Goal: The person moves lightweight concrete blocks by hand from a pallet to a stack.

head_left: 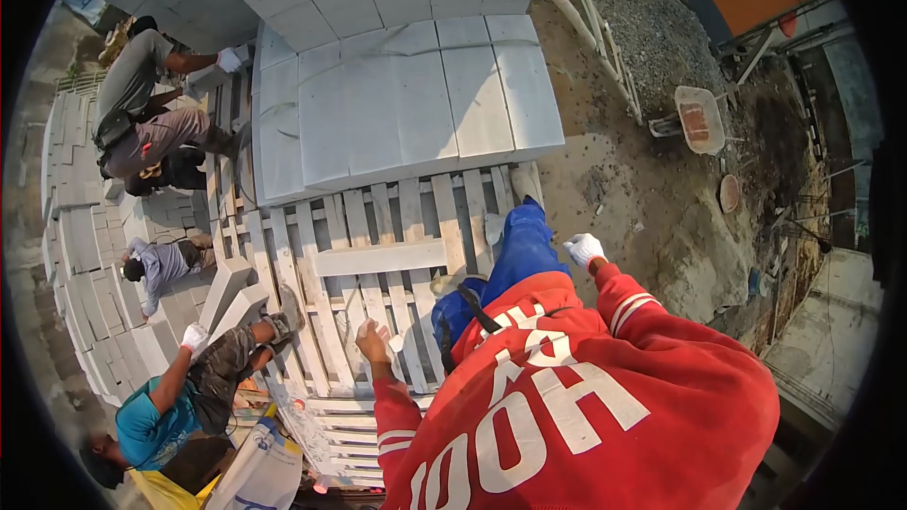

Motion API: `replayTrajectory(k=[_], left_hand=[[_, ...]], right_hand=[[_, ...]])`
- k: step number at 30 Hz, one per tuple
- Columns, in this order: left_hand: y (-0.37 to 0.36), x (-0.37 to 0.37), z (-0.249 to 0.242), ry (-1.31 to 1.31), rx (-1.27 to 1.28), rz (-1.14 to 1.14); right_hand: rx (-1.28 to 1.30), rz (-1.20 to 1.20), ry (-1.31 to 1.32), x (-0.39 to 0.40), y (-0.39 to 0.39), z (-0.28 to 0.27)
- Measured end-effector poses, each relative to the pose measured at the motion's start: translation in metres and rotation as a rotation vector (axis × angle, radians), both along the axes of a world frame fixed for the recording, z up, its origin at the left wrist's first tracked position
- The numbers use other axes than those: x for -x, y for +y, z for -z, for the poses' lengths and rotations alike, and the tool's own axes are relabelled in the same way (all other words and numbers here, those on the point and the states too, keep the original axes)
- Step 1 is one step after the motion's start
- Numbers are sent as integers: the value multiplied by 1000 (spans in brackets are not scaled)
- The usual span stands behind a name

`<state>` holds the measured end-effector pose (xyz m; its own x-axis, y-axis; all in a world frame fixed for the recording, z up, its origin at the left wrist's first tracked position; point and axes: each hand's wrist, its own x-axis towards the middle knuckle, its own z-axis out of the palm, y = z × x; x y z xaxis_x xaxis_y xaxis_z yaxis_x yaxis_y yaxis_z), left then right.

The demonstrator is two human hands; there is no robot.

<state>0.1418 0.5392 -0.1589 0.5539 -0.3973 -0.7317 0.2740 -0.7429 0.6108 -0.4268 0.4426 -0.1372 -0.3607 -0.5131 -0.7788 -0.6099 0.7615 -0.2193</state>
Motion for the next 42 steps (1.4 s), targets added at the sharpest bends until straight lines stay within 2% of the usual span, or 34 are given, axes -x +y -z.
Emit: replayTrajectory(k=[2,4,8,10,12,14,15,16,18,19,20,22,25,29,31,33,34,36,40,42], left_hand=[[-40,23,-18,-82,25,66],[-71,46,-10,-76,48,75],[-152,129,11,-119,-72,290],[-203,170,51,-287,-40,536],[-279,239,66,-463,111,687],[-344,287,114,-637,91,860],[-384,318,119,-666,-27,902],[-409,334,151,-829,16,953],[-454,360,203,-934,30,922],[-469,374,226,-1045,-38,885],[-475,386,245,-1157,-115,858],[-478,396,261,-1276,-161,820],[-477,393,261,-1256,-150,834],[-478,394,256,-1248,-139,811],[-476,394,259,-1259,-213,833],[-475,394,259,-1252,-189,821],[-474,394,257,-1255,-204,822],[-474,394,256,-1246,-207,830],[-473,392,258,-1257,-231,845],[-472,392,258,-1257,-248,859]], right_hand=[[70,11,24,9,-22,9],[246,29,92,26,-46,38],[296,103,165,50,-107,109],[213,143,96,61,-143,138],[303,213,278,71,-179,176],[354,257,325,85,-205,216],[365,315,331,87,-219,226],[380,367,341,93,-231,239],[442,406,336,111,-238,291],[520,445,220,113,-243,299],[583,492,101,113,-250,298],[489,435,73,114,-258,300],[652,356,301,104,-256,297],[566,520,166,105,-253,293],[750,719,78,102,-247,299],[731,951,-7,107,-229,311],[754,951,-4,107,-229,309],[674,1554,-370,105,-234,309],[786,1814,-372,101,-254,314],[784,1841,-345,104,-254,312]])
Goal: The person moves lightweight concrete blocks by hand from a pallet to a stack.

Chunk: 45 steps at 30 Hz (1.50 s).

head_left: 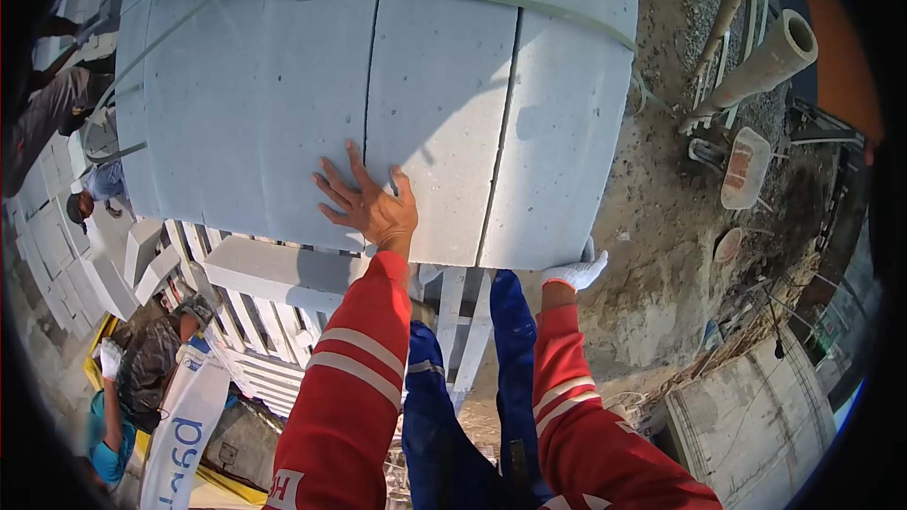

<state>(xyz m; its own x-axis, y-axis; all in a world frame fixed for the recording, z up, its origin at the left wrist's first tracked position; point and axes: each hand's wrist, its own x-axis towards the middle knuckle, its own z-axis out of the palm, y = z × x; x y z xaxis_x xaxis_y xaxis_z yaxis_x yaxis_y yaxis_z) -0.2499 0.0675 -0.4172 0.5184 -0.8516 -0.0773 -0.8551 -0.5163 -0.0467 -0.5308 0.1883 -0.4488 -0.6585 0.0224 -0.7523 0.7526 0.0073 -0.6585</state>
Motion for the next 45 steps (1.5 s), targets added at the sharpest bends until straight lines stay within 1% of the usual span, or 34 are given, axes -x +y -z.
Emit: replayTrajectory(k=[3,5,10,12,14,15,16,18,19,20,21,22,24,25,26,27,28,29,30,31,33,34,36,37,38,41,43,44,45], left_hand=[[0,-2,0,-19,-10,15],[1,-1,-1,-15,22,14],[2,-2,-4,31,54,35],[-2,1,-3,32,73,47],[2,-2,-1,-10,41,42],[5,-9,0,-23,24,61],[5,-13,2,-26,35,40],[5,-13,3,-22,55,38],[5,-11,1,-26,54,36],[2,-11,0,-29,61,34],[2,-12,3,-50,73,30],[2,-9,1,-38,96,48],[-1,-7,-3,-45,83,33],[0,-7,-3,-51,83,39],[0,-7,-3,-55,85,39],[-2,-5,-5,-54,69,28],[-2,-5,-5,-36,103,32],[-2,-6,-2,-58,80,17],[-2,-7,0,-82,58,5],[-4,-9,2,-70,104,14],[-2,-11,3,-86,49,-3],[5,-10,2,-66,78,-5],[-1,-9,4,-104,33,-3],[-5,-10,6,-86,67,4],[-4,-13,7,-85,53,-5],[0,-16,10,-61,24,-5],[-2,-25,14,-21,9,-22],[-2,-30,18,-1,22,-26],[-3,-33,20,38,3,-40]], right_hand=[[-28,32,-55,2,0,-4],[-39,120,-67,3,-3,-6],[-72,194,-52,3,0,-2],[-53,241,-55,9,-5,2],[24,366,-119,19,0,0],[-157,467,-94,16,-28,-24],[-177,487,-101,17,-16,-21],[74,293,-107,37,4,-13],[313,217,-127,36,18,-5],[331,238,-117,33,21,8],[124,67,24,28,19,20],[-85,-101,164,26,8,20],[-190,-514,269,23,-6,4],[-175,-718,42,37,6,3],[-153,-708,61,48,12,6],[-52,-832,-58,60,17,11],[29,-900,-165,66,17,16],[105,-972,-272,73,18,22],[136,-1044,-312,77,16,23],[150,-1100,-312,77,11,24],[146,-1179,-273,74,4,22],[138,-1206,-247,73,4,21],[134,-1239,-192,70,1,16],[135,-1247,-178,69,1,12],[143,-1255,-188,71,-7,-19],[103,-1236,-171,66,3,-33],[-23,-1218,-57,62,3,-61],[-23,-1221,-32,64,3,-79],[-166,-1326,90,65,3,-104]])
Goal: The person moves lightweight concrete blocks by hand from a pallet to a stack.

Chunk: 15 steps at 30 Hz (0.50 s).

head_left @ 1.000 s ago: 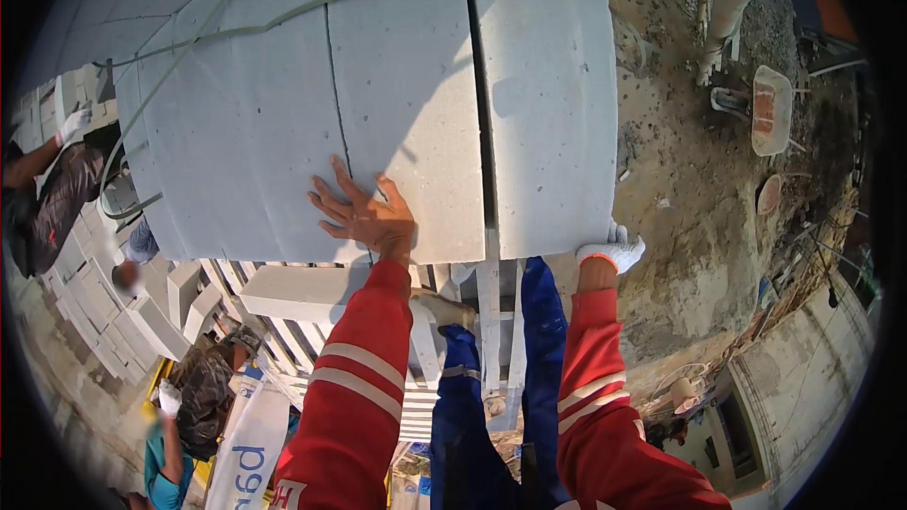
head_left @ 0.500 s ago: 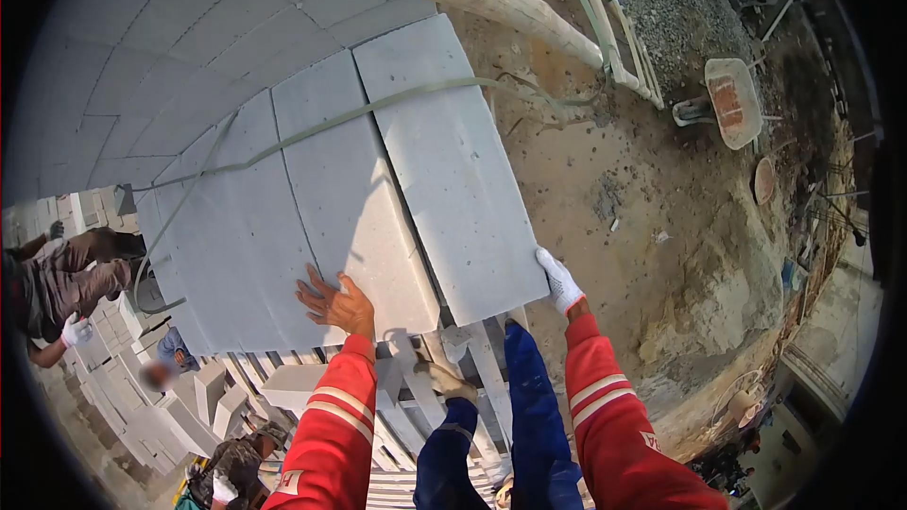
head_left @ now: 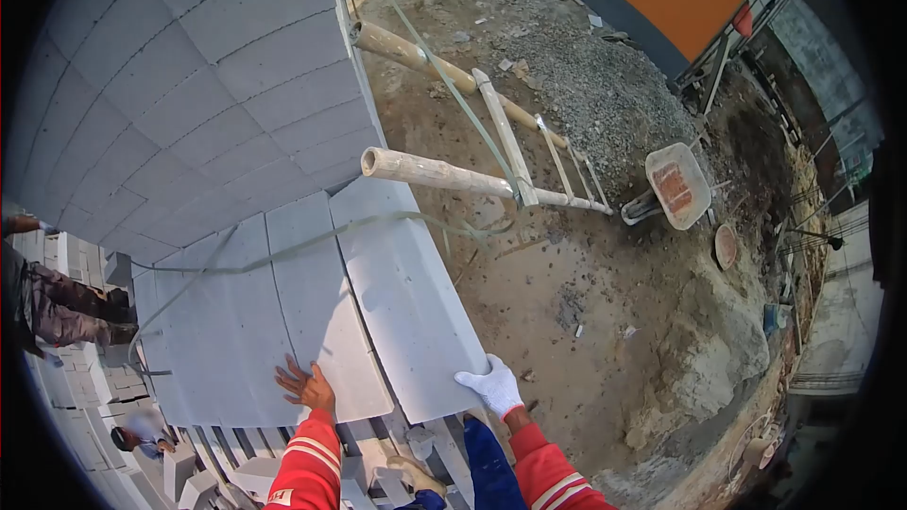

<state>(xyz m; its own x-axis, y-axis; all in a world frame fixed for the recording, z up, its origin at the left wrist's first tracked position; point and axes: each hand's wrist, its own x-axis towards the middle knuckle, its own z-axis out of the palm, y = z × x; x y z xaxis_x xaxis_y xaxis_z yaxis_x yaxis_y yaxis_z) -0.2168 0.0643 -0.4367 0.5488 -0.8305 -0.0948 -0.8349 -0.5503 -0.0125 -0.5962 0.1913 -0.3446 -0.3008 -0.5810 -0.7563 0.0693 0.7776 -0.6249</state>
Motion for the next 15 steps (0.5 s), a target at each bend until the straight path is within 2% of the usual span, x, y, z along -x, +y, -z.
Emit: replayTrajectory(k=[3,5,9,11,13,15], left_hand=[[-7,-8,-6,101,-57,-36],[-11,0,-11,159,-96,-57],[-18,33,-61,426,-227,-76],[13,54,-74,718,52,197],[44,93,-114,951,-34,152],[88,114,-113,1041,-58,113]], right_hand=[[-139,-184,628,-26,15,-63],[-192,-266,818,-44,32,-82],[-241,-346,945,-68,63,-65],[-224,-322,949,-65,65,-57],[-208,-298,957,-62,65,-54],[-261,-345,943,-59,60,-58]])
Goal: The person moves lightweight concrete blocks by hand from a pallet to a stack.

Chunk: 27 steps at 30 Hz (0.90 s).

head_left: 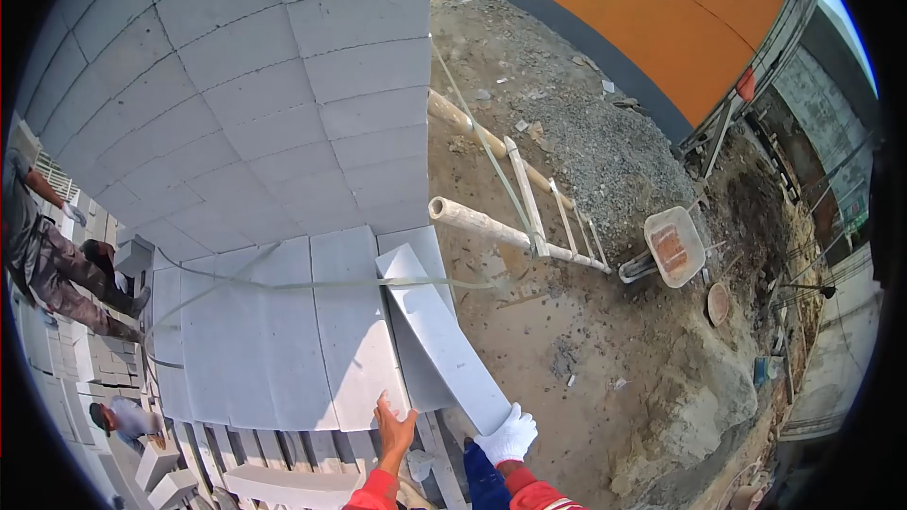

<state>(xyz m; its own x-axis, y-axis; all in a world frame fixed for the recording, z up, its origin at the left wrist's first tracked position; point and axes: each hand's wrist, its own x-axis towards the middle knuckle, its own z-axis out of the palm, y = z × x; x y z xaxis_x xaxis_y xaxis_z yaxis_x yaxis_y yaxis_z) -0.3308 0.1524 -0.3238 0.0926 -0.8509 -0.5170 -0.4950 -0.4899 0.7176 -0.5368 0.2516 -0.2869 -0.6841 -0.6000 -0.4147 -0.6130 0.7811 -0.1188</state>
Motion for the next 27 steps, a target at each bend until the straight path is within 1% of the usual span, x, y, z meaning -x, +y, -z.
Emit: replayTrajectory(k=[2,4,6,8,10,11,14,18,20,24,27], left_hand=[[49,10,9,-32,-126,-29],[89,21,-8,-86,-292,-68],[122,13,-14,-99,-330,-70],[148,-2,-20,-112,-333,-76],[161,-27,-27,-164,-317,-110],[163,-42,-30,-199,-301,-136],[159,-85,-46,-306,-246,-205],[159,-137,-68,-439,-184,-285],[167,-160,-75,-491,-179,-323],[221,-202,-91,-598,-247,-422],[286,-224,-94,-662,-337,-480]], right_hand=[[-72,-24,-14,-2,-16,-6],[-52,-191,-39,0,-48,-17],[-20,-240,-96,-2,-95,-16],[19,-233,-75,-6,-140,-11],[-71,-103,-89,-9,-173,-9],[-77,-95,-36,-12,-175,-10],[-120,-87,-143,-7,-176,-20],[-72,-105,-176,8,-168,-12],[-73,-117,-181,17,-153,-21],[-127,-159,-127,33,-86,-42],[-221,-199,-130,51,-29,-73]])
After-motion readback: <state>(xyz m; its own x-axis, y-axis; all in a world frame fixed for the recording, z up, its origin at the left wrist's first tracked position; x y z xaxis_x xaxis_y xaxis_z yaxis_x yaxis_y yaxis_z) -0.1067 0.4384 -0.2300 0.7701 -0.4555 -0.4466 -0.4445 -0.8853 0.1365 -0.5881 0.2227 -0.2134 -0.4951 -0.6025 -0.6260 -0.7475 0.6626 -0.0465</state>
